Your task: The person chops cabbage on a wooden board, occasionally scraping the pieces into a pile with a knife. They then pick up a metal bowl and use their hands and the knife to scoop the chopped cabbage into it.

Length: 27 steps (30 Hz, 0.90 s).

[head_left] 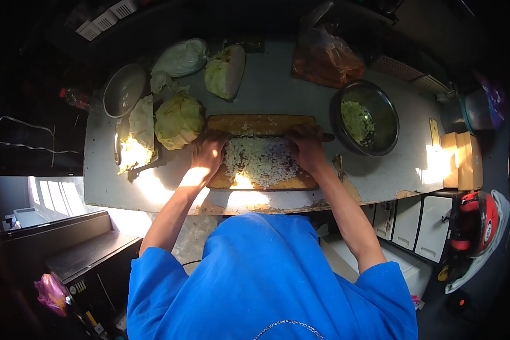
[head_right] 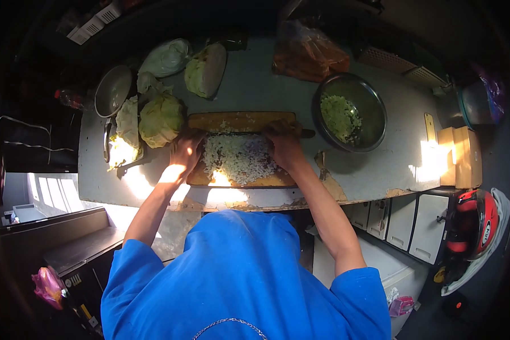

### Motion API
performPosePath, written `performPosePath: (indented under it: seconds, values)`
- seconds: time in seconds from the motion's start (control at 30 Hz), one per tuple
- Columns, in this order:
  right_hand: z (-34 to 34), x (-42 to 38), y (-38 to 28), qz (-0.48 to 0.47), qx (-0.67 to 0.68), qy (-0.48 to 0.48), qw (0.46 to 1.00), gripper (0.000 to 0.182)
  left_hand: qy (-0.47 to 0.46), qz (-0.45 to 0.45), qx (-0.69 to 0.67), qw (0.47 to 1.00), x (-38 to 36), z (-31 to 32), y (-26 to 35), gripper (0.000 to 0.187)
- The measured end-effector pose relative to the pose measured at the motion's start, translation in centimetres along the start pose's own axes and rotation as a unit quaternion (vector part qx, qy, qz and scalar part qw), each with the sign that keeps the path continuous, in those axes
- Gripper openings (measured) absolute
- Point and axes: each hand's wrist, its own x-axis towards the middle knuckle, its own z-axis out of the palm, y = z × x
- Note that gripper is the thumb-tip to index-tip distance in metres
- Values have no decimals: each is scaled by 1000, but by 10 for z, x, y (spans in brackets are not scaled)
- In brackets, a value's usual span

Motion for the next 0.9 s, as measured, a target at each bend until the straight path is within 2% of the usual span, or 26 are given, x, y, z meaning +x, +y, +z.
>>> performPosePath:
  seconds: [0.03, 0.1, 0.13, 0.2, 0.37, 0.43, 0.47, 0.67, 0.73, 0.83, 0.9]
  values:
    - [-7, 4, -4, -6, -14, -1, 1000, 29, -1, 4, 0, 1000, 0, 0, 2, 36]
    - [-22, 16, -14, -9, -35, -4, 999, 27, 54, 41, 9, 998, -1, 2, 6, 36]
    - [-28, 20, -21, -14, -56, -7, 998, 25, 51, 42, 8, 998, -4, 4, 4, 36]
    - [-35, 22, -32, -2, -65, -21, 998, 24, -6, -12, -5, 1000, -3, 3, 1, 39]
    - [-9, -4, -19, 30, -25, -43, 998, 29, 21, 19, -5, 1000, -7, -8, 3, 39]
    - [1, -10, -18, 53, 12, 14, 998, 21, 16, 15, -8, 1000, -6, -10, 6, 38]
    - [5, -13, -16, 52, 14, 11, 998, 21, 8, 12, 1, 1000, -6, -11, 9, 37]
    - [-20, 6, -23, 15, -12, 26, 999, 22, -2, 25, 39, 999, -10, -2, 6, 38]
    - [-37, 20, -35, 1, -48, -3, 999, 24, -10, 14, 43, 999, -17, 5, 3, 38]
    - [-30, 9, -27, 21, -50, -46, 997, 26, -6, 3, 28, 1000, -12, 6, 0, 37]
    - [-14, -9, -20, 36, -21, -15, 999, 26, 35, 33, -8, 999, -9, 2, 1, 36]
